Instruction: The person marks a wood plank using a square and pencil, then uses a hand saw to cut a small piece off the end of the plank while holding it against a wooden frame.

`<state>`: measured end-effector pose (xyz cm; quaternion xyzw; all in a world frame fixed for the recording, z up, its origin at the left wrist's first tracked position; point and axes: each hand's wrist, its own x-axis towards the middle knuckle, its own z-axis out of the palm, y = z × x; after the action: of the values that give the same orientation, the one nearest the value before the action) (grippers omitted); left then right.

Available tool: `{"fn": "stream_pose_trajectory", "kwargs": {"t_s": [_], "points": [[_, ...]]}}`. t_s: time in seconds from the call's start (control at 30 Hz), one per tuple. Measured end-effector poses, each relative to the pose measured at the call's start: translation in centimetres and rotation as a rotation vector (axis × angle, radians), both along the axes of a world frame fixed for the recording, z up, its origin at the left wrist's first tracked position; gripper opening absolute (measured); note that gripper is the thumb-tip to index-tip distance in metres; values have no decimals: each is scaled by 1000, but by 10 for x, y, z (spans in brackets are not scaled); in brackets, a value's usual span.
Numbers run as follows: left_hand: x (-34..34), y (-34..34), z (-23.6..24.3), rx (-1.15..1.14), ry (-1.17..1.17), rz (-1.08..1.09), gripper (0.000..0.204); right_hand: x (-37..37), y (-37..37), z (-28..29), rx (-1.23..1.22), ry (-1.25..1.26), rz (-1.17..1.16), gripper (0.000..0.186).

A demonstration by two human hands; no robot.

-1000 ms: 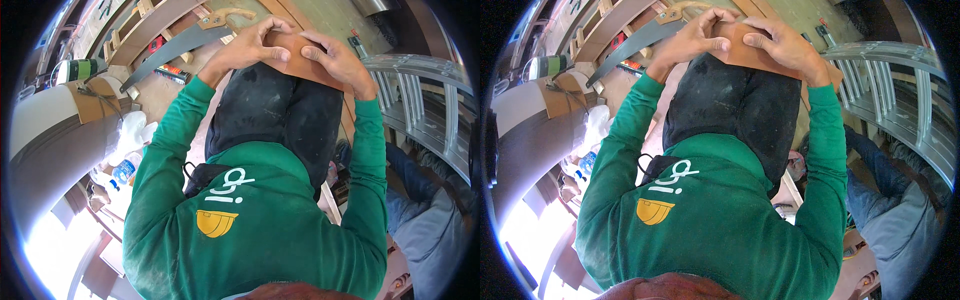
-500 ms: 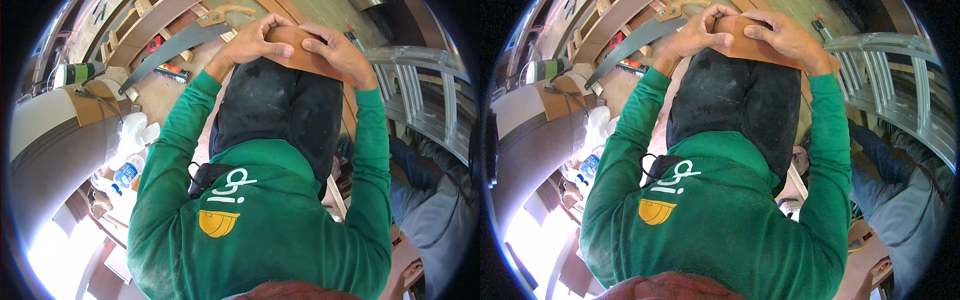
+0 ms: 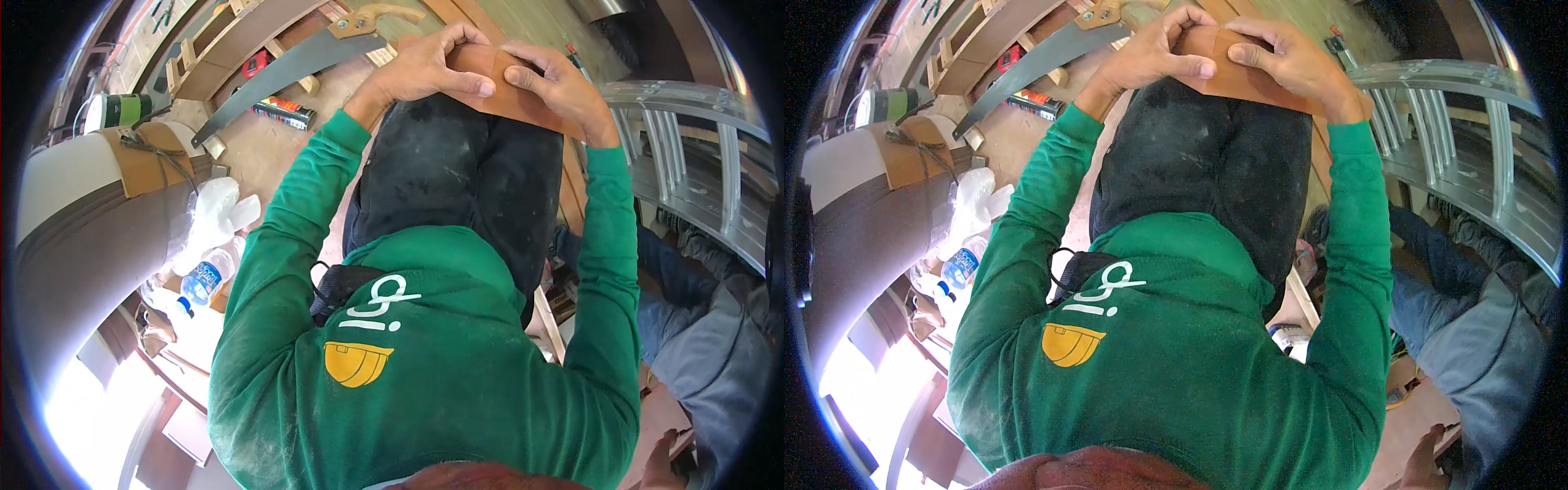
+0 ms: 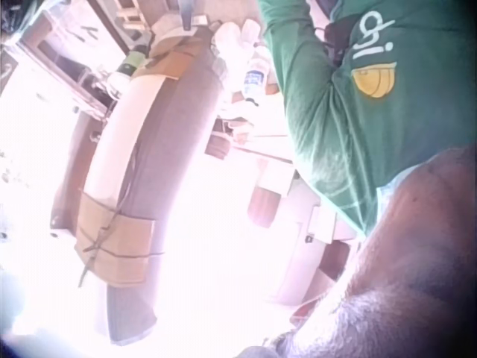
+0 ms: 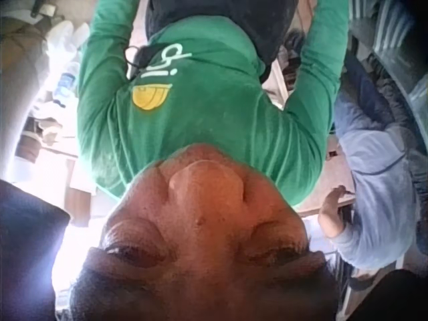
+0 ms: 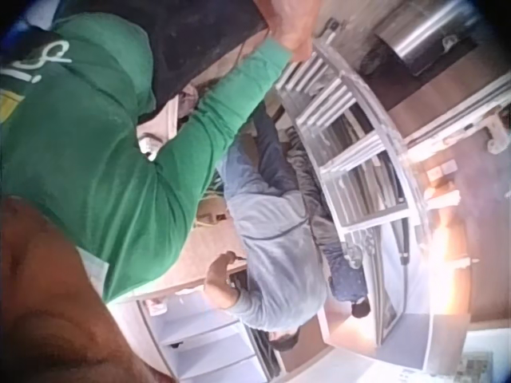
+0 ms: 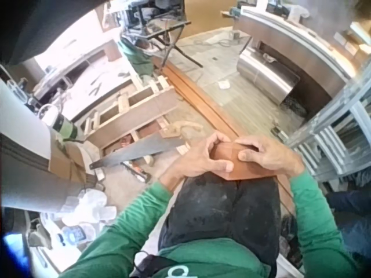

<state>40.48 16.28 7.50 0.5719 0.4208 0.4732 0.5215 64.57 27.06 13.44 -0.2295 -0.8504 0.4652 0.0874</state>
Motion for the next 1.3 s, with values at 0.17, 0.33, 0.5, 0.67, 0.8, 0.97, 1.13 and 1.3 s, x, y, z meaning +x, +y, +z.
{"fn": "stream_pose_trajectory", "kwargs": {"t_s": [0.17,0.33,0.5,0.67,0.8,0.97,1.13,1.3], "points": [[-1,5,-7,-19,-61,-69,71,1,2,1,-67,-17,-5,54],[-2,6,-10,-20,-72,-70,72,-1,-1,4,-115,-40,-27,56],[1,7,-6,37,-7,-24,74,1,-2,1,-86,-24,-65,55],[-3,4,3,47,156,25,76,-1,4,3,-124,-52,-45,54],[-3,4,5,28,150,17,76,1,4,-6,-83,17,-65,52],[1,8,-6,-9,-7,-49,72,4,2,-5,-80,-4,-45,49],[-1,12,-12,-45,-124,-62,71,-6,-5,13,-69,19,-3,40],[-2,6,-22,28,-130,11,71,-6,-4,15,-8,-43,14,45]]}}
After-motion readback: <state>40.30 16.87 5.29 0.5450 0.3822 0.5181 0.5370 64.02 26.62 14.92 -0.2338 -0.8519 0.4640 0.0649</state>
